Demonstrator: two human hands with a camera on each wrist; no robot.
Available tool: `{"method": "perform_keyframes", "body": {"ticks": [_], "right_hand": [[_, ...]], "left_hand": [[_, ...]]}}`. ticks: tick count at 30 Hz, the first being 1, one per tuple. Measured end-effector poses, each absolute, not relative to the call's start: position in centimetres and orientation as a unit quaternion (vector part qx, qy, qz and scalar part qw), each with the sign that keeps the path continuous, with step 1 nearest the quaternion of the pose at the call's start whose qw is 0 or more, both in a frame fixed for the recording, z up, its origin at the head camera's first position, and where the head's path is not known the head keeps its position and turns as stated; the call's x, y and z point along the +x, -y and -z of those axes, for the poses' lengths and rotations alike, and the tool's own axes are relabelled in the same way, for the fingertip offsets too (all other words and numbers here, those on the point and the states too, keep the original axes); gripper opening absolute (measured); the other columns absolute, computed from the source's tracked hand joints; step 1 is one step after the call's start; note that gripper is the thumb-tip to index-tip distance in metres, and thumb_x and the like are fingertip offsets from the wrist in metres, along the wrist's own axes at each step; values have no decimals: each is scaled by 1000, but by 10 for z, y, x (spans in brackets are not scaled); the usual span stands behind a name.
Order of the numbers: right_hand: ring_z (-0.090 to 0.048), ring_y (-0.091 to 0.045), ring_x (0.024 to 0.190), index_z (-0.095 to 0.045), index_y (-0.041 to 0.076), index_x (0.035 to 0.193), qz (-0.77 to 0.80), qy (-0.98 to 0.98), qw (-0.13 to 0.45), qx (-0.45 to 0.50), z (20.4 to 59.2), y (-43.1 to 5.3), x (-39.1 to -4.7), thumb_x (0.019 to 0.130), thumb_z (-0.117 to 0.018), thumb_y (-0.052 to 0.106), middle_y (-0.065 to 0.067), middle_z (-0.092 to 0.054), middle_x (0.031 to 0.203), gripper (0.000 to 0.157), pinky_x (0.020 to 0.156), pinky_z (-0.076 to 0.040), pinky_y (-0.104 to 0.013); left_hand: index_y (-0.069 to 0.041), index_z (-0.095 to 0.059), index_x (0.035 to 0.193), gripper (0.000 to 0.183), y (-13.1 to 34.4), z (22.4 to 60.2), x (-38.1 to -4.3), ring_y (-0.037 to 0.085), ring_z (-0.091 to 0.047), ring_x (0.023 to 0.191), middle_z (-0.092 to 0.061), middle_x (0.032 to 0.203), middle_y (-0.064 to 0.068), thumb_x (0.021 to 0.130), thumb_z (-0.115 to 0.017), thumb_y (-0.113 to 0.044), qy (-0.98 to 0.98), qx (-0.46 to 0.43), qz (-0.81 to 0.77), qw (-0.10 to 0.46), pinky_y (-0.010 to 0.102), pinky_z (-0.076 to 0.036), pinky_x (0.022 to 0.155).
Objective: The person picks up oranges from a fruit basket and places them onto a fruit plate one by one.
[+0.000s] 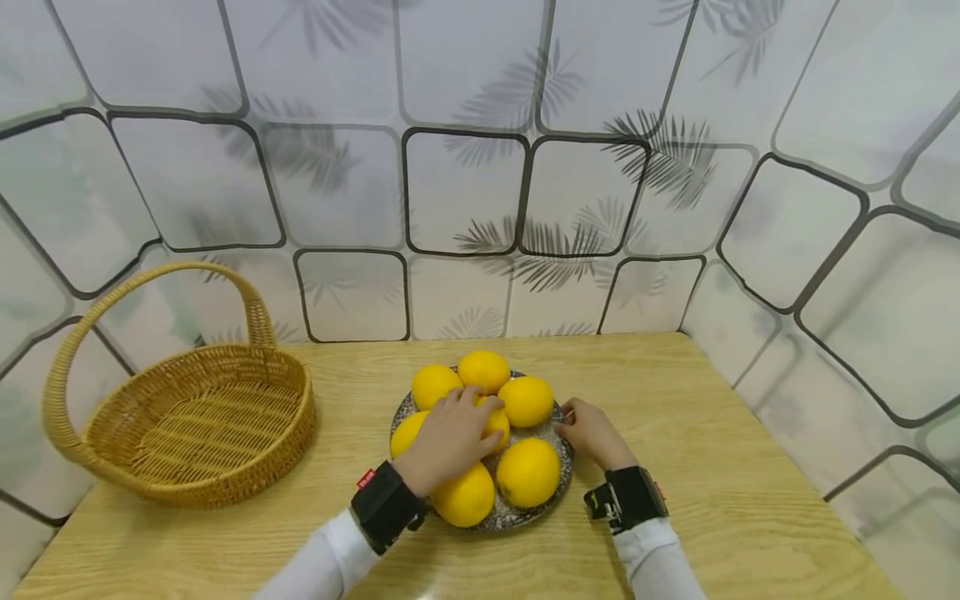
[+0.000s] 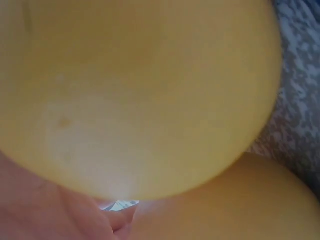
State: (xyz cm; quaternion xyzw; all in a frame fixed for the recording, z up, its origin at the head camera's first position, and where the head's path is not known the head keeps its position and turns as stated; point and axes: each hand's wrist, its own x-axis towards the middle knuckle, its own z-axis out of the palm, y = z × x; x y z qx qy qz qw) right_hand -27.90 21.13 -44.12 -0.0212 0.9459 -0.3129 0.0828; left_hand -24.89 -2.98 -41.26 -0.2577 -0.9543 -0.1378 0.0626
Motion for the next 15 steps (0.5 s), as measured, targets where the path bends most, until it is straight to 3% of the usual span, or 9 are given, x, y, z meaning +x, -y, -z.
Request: {"method": "perform_keyframes", "body": {"ticks": [9, 15], "right_hand": [[-57, -22, 78, -53, -9, 134, 301, -952, 56, -16, 442, -214, -282, 102, -57, 12, -20, -66, 103, 39, 66, -46, -32], [-60, -27, 74, -56, -5, 134, 259, -963, -69, 3, 425, -212, -275, 102, -53, 9, -22, -67, 103, 36, 63, -49, -37]], "left_hand": [[-16, -60, 138, 39, 29, 409, -256, 37, -57, 128, -59, 140, 14, 105, -56, -36, 952, -252, 152, 87, 51, -47, 110], [-16, -59, 140, 40, 33, 392, -253, 41, -53, 134, -57, 145, 13, 105, -56, -35, 966, -202, 103, 120, 53, -44, 114]]}}
